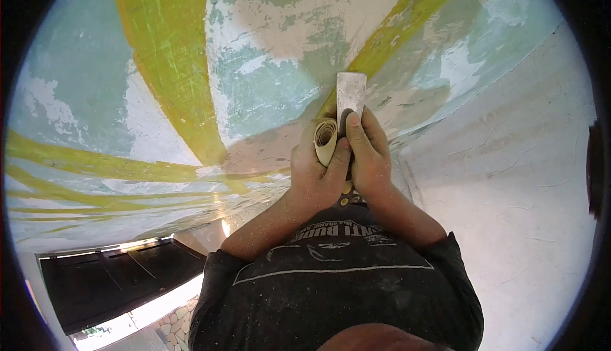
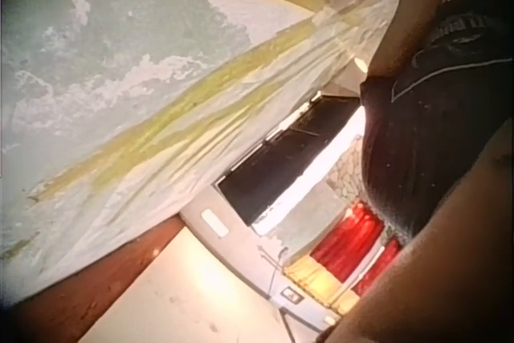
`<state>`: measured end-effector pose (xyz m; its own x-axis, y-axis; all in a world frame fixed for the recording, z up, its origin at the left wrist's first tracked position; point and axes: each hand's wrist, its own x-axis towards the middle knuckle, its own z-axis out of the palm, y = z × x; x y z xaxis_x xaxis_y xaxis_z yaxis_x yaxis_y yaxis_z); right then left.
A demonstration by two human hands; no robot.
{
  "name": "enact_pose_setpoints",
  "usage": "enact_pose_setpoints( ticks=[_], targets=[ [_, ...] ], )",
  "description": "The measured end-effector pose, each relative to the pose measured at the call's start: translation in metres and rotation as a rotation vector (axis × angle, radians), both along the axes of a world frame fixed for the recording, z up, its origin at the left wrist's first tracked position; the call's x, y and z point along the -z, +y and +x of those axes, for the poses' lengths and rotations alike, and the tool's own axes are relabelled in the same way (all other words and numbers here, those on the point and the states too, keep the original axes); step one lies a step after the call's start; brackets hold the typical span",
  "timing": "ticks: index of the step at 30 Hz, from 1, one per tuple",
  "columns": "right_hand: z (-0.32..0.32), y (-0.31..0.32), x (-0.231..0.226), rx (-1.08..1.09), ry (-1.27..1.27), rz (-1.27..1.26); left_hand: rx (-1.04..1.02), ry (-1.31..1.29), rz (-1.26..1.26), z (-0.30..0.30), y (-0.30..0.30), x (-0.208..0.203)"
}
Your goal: Scraping and sanding a ceiling to remove old paint.
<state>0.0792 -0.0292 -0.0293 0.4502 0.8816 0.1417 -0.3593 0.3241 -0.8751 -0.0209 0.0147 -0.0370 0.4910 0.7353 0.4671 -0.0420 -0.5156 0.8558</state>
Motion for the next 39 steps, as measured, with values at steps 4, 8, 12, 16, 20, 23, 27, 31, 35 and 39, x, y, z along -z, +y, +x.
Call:
enact_pose_setpoints(
  ticks=[4, 8, 12, 16, 20, 23, 27, 31, 35, 39],
  targets=[
    [-0.006, 0.001, -0.004, 0.009, 0.001, 0.044, -0.050, -0.037, -0.237, -0.005, -0.009, 0.011],
    [-0.006, -0.001, -0.009, 0.073, -0.277, 0.081, -0.005, -0.050, -0.224, -0.006, -0.014, 0.008],
    [-0.012, -0.005, -0.009, -0.036, -0.134, 0.148, 0.148, -0.212, -0.206, -0.009, -0.012, 0.010],
    [-0.013, -0.003, -0.004, -0.005, -0.152, 0.221, 0.083, -0.209, -0.093, -0.008, -0.008, 0.021],
    [-0.020, -0.001, -0.016, 0.067, 0.067, 0.205, 0.200, -0.150, -0.188, -0.017, -0.001, 0.028],
    [-0.018, 0.005, -0.008, 0.115, 0.012, 0.190, 0.243, -0.116, -0.197, -0.019, 0.001, 0.029],
    [0.013, 0.007, 0.001, 0.324, -0.820, 0.260, 0.379, -0.057, -0.423, -0.036, 0.006, 0.015],
    [0.009, 0.000, 0.000, 0.187, -0.818, 0.241, 0.369, -0.134, -0.486, -0.048, 0.007, 0.002],
    [-0.006, -0.001, 0.001, 0.082, -0.786, 0.072, 0.552, -0.264, -0.651, -0.052, 0.016, -0.006],
    [-0.011, 0.010, 0.002, 0.223, -0.902, 0.310, 0.515, -0.285, -0.699, -0.053, 0.010, -0.013]
  ],
)
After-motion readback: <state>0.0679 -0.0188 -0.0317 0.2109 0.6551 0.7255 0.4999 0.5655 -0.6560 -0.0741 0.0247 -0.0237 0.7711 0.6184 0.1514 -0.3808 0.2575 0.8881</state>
